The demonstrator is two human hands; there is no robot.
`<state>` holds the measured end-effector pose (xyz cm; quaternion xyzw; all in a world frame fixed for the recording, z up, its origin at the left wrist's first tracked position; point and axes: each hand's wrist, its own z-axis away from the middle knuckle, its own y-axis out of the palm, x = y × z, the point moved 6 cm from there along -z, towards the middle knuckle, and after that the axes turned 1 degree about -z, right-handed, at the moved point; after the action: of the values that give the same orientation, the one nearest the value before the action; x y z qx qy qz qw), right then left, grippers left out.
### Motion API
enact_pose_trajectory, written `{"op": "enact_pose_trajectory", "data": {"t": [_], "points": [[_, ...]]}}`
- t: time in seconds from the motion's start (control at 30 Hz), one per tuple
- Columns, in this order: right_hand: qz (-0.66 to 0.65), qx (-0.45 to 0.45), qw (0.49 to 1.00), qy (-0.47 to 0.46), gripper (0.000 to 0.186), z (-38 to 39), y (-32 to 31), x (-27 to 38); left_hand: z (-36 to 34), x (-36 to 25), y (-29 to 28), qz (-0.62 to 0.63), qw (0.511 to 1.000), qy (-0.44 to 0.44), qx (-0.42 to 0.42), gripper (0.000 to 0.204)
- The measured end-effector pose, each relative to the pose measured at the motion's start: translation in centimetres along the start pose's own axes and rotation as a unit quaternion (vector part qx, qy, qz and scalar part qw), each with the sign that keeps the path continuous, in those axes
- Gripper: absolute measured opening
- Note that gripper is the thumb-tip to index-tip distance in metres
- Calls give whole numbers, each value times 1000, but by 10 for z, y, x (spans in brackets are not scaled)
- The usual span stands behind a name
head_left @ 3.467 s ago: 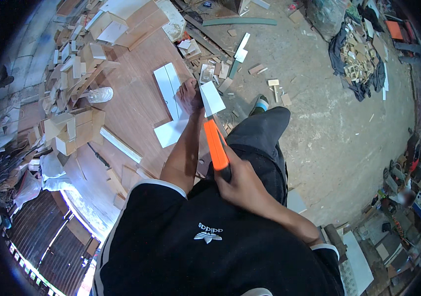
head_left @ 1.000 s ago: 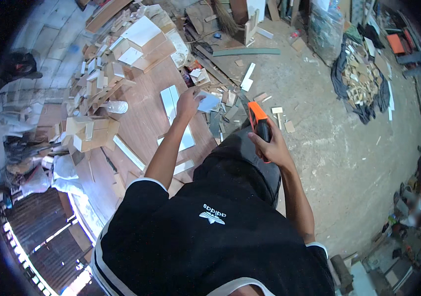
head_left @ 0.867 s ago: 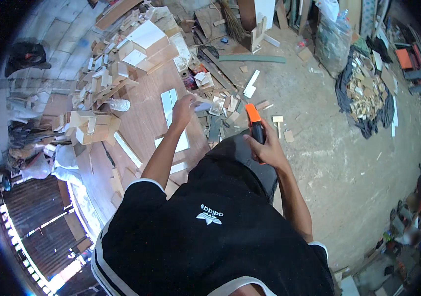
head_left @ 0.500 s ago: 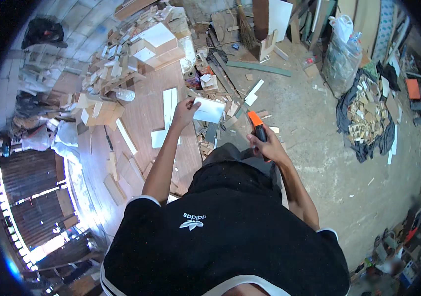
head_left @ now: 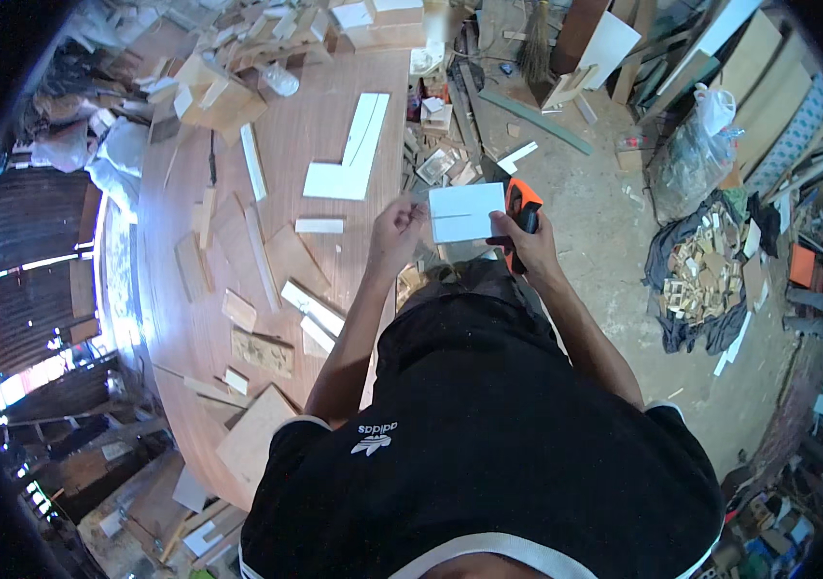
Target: Use a hand saw to cut a small block of wood on a workshop table.
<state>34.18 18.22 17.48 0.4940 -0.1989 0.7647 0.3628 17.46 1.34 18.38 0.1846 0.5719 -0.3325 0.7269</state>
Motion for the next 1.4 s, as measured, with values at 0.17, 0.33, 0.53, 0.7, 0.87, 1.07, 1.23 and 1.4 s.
{"op": "enact_pose_trajectory", "data": {"t": [0.17,0.33,0.53,0.7,0.87,1.07,1.23,1.4], "points": [[-86,46,995,37,31,-1,7,-15,117,-29,-35,130,962,172,166,61],[-77,58,995,40,27,1,27,-10,156,-60,7,-295,865,-4,407,46],[-64,62,996,16,24,1,34,-9,151,-88,-32,-66,967,64,238,50],[-55,85,995,-1,23,6,51,5,156,-16,-4,-254,905,-42,338,59],[-62,99,993,-2,22,6,48,5,141,26,-101,-365,901,-220,85,59],[-42,119,992,4,23,10,55,8,148,-21,-29,-149,942,-32,299,69],[-61,126,990,21,22,21,61,10,119,24,-76,-451,892,-19,-13,62],[-80,108,990,42,19,39,72,5,99,9,-40,-57,997,-60,-8,48]]}}
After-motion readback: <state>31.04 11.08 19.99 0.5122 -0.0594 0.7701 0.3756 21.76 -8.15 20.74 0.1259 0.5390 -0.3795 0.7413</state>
